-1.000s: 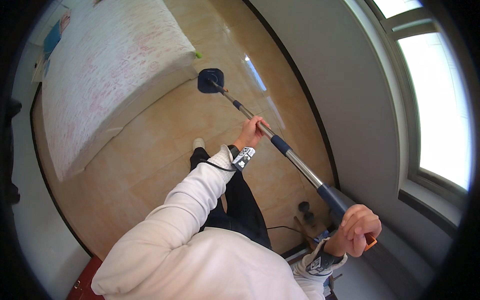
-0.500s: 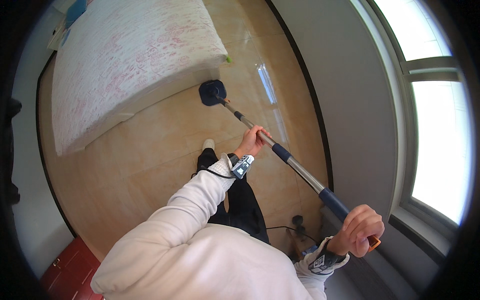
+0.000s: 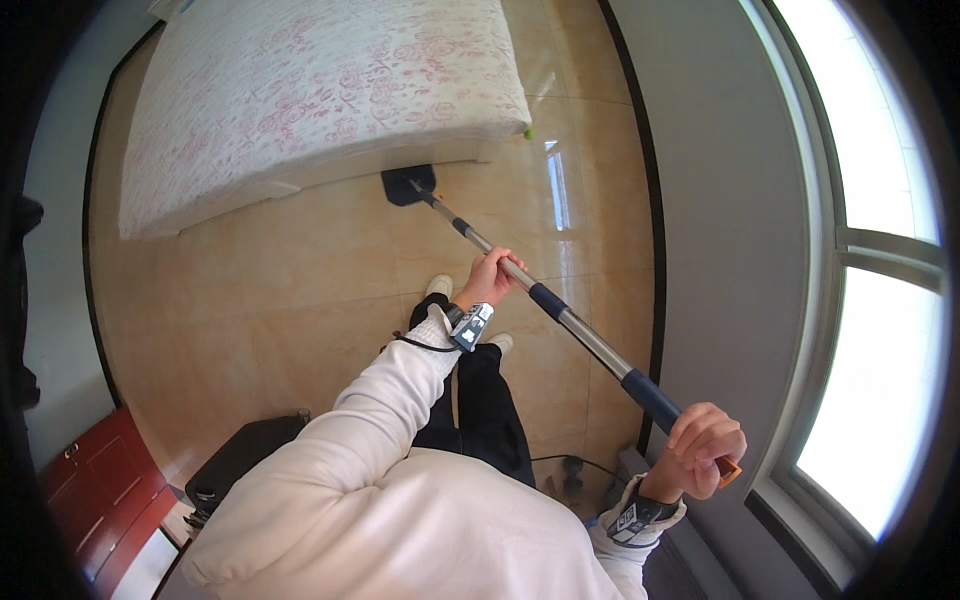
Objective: The person rinses a mop head at an outdoor sink, then enters a house and mops the tiled floor of a bedroom. The person moves the mop back and forth across the floor, covering areas near the bed, window, and a desk.
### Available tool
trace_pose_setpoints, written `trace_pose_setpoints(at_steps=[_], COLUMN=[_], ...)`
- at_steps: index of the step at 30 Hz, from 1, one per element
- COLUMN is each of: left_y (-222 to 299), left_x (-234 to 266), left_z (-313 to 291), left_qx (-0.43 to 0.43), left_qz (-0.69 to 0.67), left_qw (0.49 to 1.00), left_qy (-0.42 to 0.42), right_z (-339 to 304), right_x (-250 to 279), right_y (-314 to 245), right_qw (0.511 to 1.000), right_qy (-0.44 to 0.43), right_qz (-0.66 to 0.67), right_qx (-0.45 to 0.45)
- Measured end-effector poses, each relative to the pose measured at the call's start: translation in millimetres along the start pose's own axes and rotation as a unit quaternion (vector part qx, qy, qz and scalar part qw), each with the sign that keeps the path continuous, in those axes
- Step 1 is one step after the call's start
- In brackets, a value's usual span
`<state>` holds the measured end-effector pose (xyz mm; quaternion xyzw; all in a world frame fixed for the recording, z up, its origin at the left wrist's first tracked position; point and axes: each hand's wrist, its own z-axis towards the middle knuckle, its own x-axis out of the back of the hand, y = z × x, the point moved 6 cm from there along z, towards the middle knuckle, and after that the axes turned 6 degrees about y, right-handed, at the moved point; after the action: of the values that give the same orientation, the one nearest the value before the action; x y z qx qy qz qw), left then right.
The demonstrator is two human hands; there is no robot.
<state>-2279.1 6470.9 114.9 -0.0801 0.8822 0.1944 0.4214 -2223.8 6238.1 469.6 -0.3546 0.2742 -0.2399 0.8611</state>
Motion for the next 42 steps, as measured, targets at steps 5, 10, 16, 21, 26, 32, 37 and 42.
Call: trace_pose_setpoints(at_steps=[5, 10, 16, 21, 26, 32, 37, 42], left_y=[12, 20, 33, 38, 38, 54, 11, 1], left_x=[8, 23, 36, 32, 42, 79, 122, 116], left_z=[-5, -11, -21, -28, -29, -89, -126, -110], left_qx=[-0.056, -0.084, -0.129, -0.148, -0.154, -0.133, -0.007, 0.042], left_qz=[-0.005, 0.003, 0.01, -0.002, -0.01, -0.002, -0.025, 0.041], left_qw=[0.998, 0.995, 0.983, 0.984, 0.982, 0.977, 0.958, 0.966], left_qy=[0.023, 0.058, 0.131, 0.104, 0.107, 0.167, 0.284, 0.25], right_z=[0, 0, 0, 8, 17, 25, 5, -26], right_x=[21, 36, 51, 61, 49, 5, -8, 17], right_y=[18, 29, 54, 62, 65, 65, 31, -7], right_qw=[0.999, 0.993, 0.988, 0.985, 0.977, 0.953, 0.931, 0.972], right_qy=[-0.005, -0.017, -0.014, -0.004, -0.072, -0.147, -0.224, -0.078], right_qz=[0.038, 0.11, 0.136, 0.141, 0.18, 0.219, 0.26, 0.198], right_qx=[-0.022, -0.032, -0.068, -0.096, -0.093, -0.148, -0.121, -0.103])
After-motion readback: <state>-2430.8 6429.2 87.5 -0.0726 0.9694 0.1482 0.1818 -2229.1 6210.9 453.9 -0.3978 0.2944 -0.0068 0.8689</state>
